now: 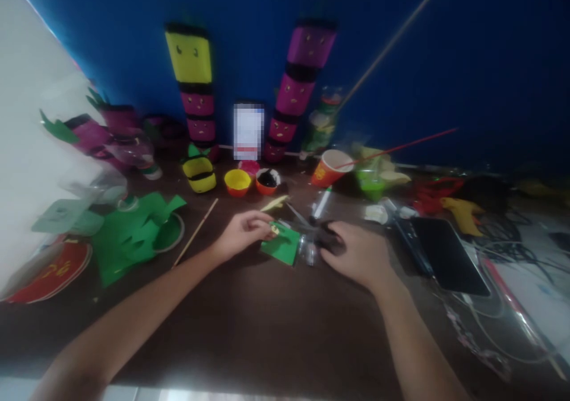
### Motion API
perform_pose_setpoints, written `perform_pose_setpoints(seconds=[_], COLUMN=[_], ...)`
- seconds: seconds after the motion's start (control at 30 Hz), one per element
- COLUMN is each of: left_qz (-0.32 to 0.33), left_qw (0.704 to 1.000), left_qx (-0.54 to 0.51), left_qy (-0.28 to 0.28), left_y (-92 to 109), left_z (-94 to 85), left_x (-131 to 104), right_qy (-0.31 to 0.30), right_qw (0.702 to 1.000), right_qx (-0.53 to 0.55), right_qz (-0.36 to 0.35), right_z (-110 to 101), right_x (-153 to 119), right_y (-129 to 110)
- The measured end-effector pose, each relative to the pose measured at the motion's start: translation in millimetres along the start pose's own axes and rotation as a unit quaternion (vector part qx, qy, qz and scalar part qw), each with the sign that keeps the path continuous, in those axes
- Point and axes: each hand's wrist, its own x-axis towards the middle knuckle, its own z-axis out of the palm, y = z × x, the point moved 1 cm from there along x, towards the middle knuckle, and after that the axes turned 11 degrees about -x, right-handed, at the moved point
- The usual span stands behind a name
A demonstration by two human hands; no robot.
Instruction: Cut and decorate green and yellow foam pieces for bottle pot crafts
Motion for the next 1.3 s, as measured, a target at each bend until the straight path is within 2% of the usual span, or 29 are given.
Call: perform_pose_setpoints(seconds=[0.1, 0.2, 0.27, 0.33, 0.4, 0.47, 0.53, 0.67, 0.77, 0.93, 1.1, 1.3], left_qz=[0.015, 0.02, 0.017, 0.014, 0.013, 0.015, 0.019, 0.024, 0.022, 0.017, 0.037, 0.043], left_qw=[1.0, 0.999, 0.998, 0.998, 0.997, 0.996, 0.993, 0.987, 0.988, 0.995, 0.999, 0.998], left_qx=[-0.006, -0.024, -0.041, -0.055, -0.065, -0.075, -0.091, -0.128, -0.128, -0.082, -0.021, 0.04], left_qy=[0.023, 0.034, 0.036, 0.038, 0.042, 0.054, 0.072, 0.09, 0.084, 0.06, 0.021, 0.005], left_y=[0.2, -0.7, -1.7, -2.5, -2.7, -2.0, -0.3, 4.4, 5.2, -2.4, -9.8, -3.5], left_z=[-0.8, -2.6, -4.0, -5.1, -5.6, -5.5, -4.7, -1.6, -0.5, -6.2, -12.3, -4.7], left_x=[-0.3, 0.4, 1.1, 2.0, 2.7, 3.3, 3.7, 3.7, 3.3, 4.1, 5.5, 1.9], right_qy=[0.077, 0.085, 0.031, -0.052, -0.118, -0.159, -0.169, -0.154, -0.148, -0.148, -0.152, -0.147], right_qw=[0.996, 0.991, 0.972, 0.932, 0.893, 0.878, 0.893, 0.95, 0.967, 0.967, 0.956, 0.928], right_qx=[-0.038, 0.067, 0.212, 0.348, 0.427, 0.448, 0.415, 0.27, 0.208, 0.208, 0.249, 0.342], right_qz=[0.024, 0.078, 0.096, 0.089, 0.074, 0.048, 0.024, 0.002, 0.004, 0.0, -0.016, -0.011], right_z=[3.8, 13.2, 19.6, 24.1, 25.4, 24.5, 22.0, 14.6, 9.4, 10.9, 23.9, 38.9], right_x=[3.0, 2.7, 1.1, -0.9, -3.0, -5.1, -7.0, -8.8, -7.6, -6.0, -8.4, -11.7], right_y=[1.3, 2.5, -1.0, -8.9, -18.9, -27.9, -34.1, -42.0, -48.5, -52.8, -47.3, -44.8])
